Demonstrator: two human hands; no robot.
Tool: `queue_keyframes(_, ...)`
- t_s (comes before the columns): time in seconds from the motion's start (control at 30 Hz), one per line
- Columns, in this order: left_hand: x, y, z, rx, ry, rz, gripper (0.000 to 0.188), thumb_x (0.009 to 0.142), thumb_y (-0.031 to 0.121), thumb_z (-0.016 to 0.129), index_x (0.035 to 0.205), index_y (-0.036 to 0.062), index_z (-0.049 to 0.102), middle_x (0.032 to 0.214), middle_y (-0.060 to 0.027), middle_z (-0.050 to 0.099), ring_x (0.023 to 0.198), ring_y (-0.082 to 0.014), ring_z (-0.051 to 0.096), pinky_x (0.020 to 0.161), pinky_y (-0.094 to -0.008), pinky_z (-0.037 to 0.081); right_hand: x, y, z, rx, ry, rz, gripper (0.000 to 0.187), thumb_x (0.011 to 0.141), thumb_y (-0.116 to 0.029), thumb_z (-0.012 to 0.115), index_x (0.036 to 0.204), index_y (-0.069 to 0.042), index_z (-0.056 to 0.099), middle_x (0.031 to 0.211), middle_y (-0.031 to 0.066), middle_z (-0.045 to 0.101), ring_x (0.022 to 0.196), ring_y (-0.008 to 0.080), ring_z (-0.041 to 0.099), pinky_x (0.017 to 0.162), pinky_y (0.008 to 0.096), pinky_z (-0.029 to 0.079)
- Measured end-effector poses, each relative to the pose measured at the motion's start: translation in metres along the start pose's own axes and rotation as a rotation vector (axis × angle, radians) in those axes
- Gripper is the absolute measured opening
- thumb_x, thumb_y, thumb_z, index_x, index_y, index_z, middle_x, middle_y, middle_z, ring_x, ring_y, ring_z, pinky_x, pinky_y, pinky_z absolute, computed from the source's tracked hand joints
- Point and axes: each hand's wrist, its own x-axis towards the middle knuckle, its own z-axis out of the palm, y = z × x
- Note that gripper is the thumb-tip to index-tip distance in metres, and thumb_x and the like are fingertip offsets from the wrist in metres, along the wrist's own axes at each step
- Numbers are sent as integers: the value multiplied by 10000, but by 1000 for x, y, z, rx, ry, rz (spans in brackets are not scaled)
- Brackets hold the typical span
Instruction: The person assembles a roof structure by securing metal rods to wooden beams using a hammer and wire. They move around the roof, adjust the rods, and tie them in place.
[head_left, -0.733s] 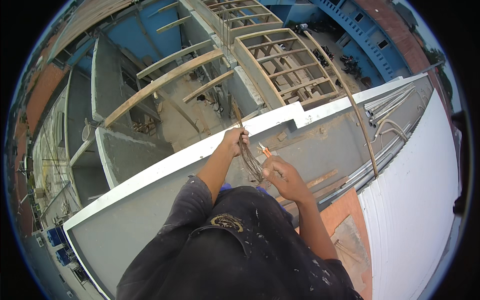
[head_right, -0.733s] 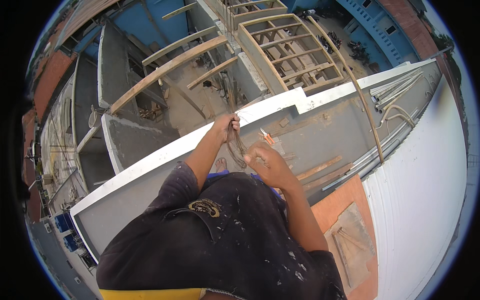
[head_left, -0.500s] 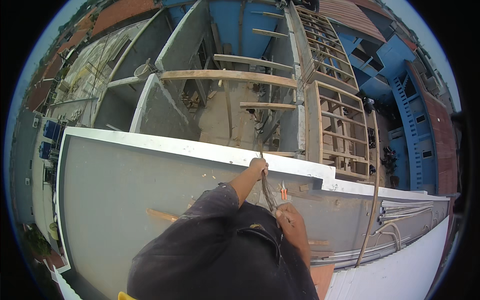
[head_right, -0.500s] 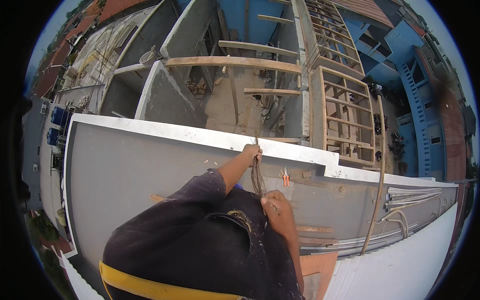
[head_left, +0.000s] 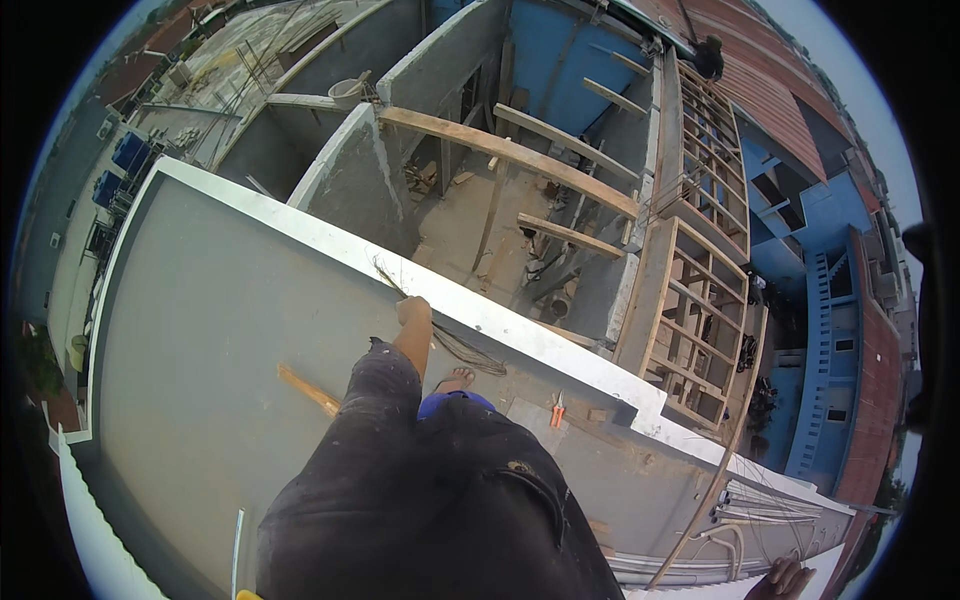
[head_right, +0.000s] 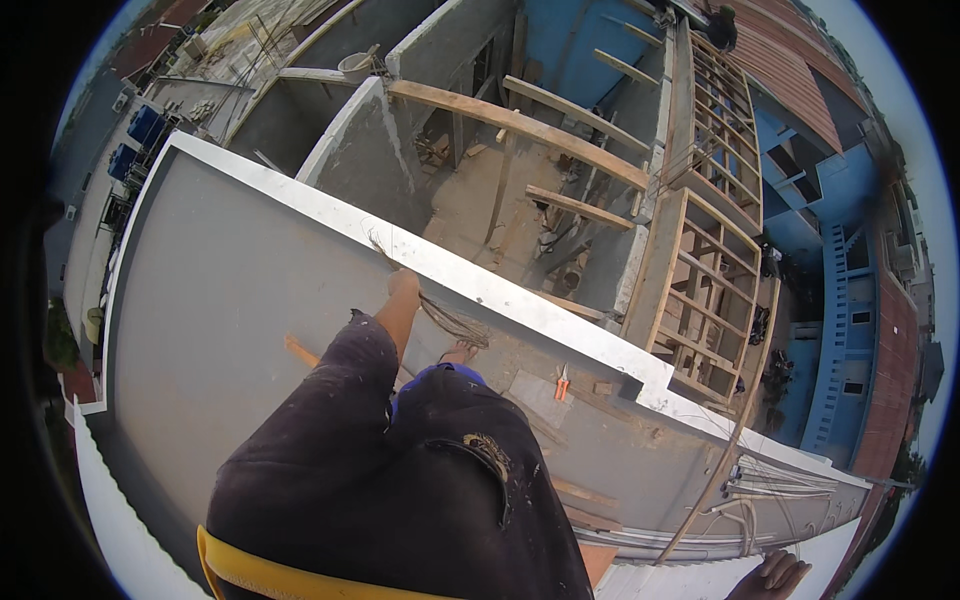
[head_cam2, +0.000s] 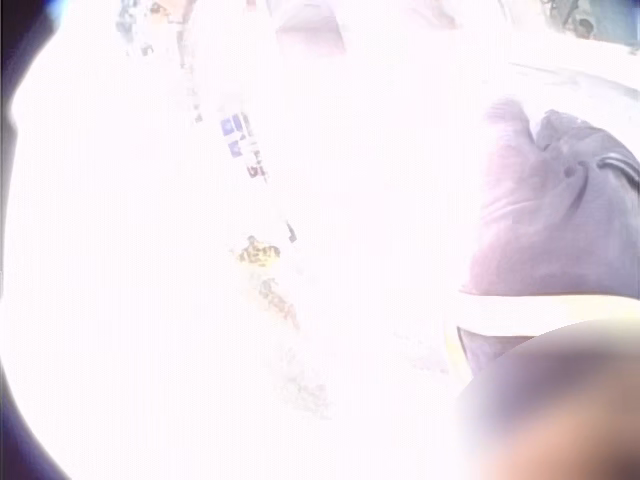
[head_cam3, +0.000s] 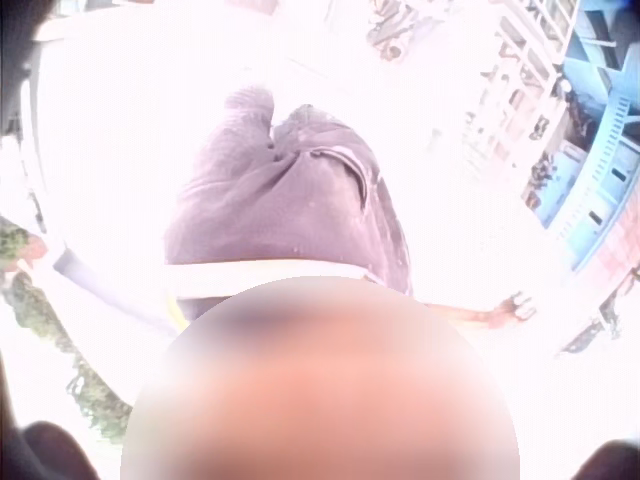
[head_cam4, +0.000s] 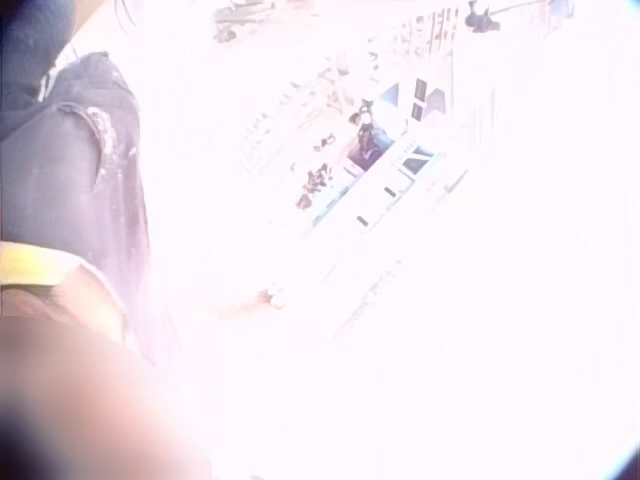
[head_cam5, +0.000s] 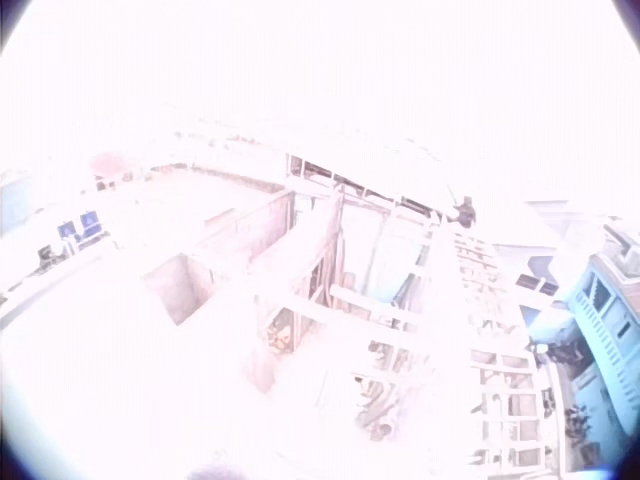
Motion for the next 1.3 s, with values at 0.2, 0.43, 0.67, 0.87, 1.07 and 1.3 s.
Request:
queue_keyframes(0.2, -54, 159, 36, -1048, 86, 93, 331, 964, 138, 597, 1231, 8, 452, 1017, -136, 623, 852, -244, 662, 697, -411, 576, -75, 51, 47, -605, 192, -45, 485, 1088, -431, 511, 729, -106, 482, 597, -75, 295, 525, 38, 222, 477, 255, 174)
queue_keyframes(0.43, -165, 284, 46, -1455, -269, 197, 472, 1032, 173, 531, 1325, -28, 220, 905, -149, 529, 709, -216, 589, 650, -421, 621, -187, 60, -12, -1026, 527, 228, 486, 1086, -415, 517, 793, -35, 591, 611, -42, 353, 582, 66, 308, 536, 269, 245)
queue_keyframes(0.67, -292, 390, 63, -1139, -784, 315, 1021, 944, 434, 728, 1525, 18, -2, 1443, -239, 364, 1203, -391, 549, 1048, -598, 476, -295, 80, -59, -1090, 933, 257, 462, 1090, -381, 519, 829, -16, 627, 616, -31, 385, 583, 79, 355, 542, 272, 293)
queue_keyframes(0.87, -408, 373, 86, -285, -1435, 608, 926, 997, 496, 621, 1610, 31, 104, 1611, -231, 250, 1428, -431, 408, 1177, -536, 360, -289, 127, -59, -1067, 684, 284, 411, 1067, -347, 568, 878, 2, 672, 615, 69, 465, 574, 129, 438, 541, 323, 364)
queue_keyframes(1.07, -421, 388, 87, -646, -1367, 570, 437, 1105, 368, 457, 1402, 49, 484, 932, -18, 603, 901, -156, 636, 857, -326, 570, -253, 241, 5, -819, -124, 323, 275, 981, -327, 618, 893, -77, 694, 793, 150, 672, 793, 379, 652, 736, 489, 495)
queue_keyframes(1.3, -374, 402, -28, -1373, -558, 718, 331, 1111, 327, 467, 1353, 107, 520, 768, 47, 441, 622, -36, 395, 536, -196, 388, -240, 306, -27, -694, -624, 435, 388, 1014, -427, 558, 993, -77, 724, 945, 173, 704, 1073, 370, 623, 989, 495, 450)
